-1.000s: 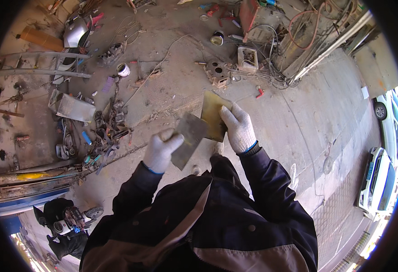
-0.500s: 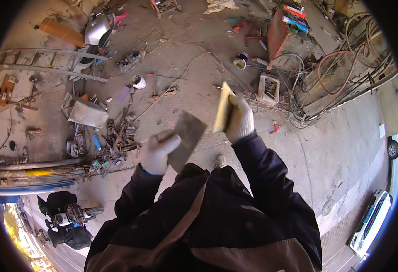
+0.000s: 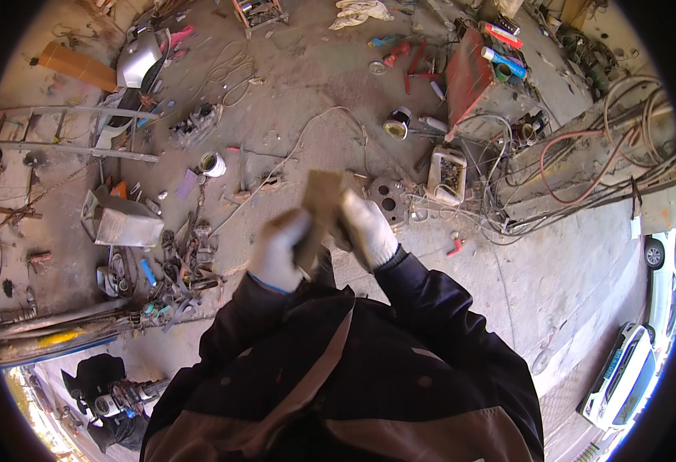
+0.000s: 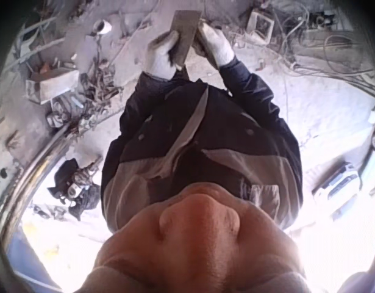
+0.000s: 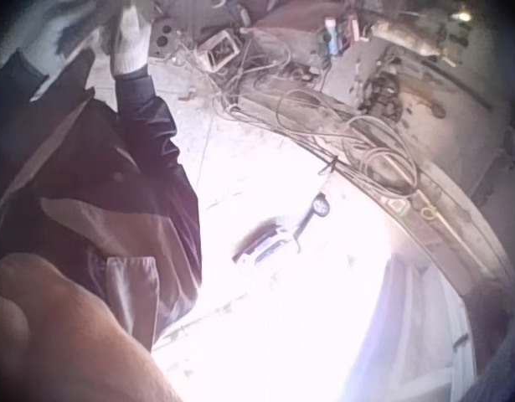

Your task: The person applies a yellow body filler to the front bumper of a white car using a metal putty knife, then scrapes and smooths the surface. They later mix additional filler in a can and continue applying it to the bumper area.

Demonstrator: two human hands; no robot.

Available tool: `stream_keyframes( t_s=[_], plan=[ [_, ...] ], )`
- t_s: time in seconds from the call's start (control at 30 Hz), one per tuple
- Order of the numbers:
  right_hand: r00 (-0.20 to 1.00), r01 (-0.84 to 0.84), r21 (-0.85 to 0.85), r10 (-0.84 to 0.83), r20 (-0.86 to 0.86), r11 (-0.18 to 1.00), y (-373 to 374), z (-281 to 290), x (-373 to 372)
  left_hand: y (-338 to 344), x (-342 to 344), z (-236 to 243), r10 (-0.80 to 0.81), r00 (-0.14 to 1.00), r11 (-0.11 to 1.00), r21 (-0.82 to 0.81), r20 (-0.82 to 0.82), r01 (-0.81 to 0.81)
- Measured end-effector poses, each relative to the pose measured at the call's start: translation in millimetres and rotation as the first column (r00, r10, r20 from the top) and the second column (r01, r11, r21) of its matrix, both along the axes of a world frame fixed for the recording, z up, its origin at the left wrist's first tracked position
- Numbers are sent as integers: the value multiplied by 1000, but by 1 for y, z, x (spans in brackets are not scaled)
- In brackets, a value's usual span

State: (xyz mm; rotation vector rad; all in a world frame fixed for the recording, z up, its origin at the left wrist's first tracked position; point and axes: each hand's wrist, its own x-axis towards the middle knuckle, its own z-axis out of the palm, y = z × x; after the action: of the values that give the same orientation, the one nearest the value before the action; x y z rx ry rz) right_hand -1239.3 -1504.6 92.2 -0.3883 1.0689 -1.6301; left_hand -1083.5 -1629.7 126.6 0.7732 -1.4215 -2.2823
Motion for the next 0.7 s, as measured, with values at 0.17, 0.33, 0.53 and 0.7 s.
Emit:
stream_keyframes(
  t_s=[0.17,0.33,0.53,0.7],
  plan=[
    [949,-24,15,18,315,1000,-98,-7,-62,-128,-39,2,62,993,996,-63,-100,-68],
    [989,-20,26,23,-143,999,-201,-5,-107,-184,-85,8,-393,892,919,122,224,374],
    [956,-287,-52,290,49,956,-281,13,-152,-308,-118,16,79,997,994,72,15,-80],
    [906,258,226,-154,-394,939,-369,24,-180,-391,-156,8,318,943,878,-405,97,-254]
  ],
)
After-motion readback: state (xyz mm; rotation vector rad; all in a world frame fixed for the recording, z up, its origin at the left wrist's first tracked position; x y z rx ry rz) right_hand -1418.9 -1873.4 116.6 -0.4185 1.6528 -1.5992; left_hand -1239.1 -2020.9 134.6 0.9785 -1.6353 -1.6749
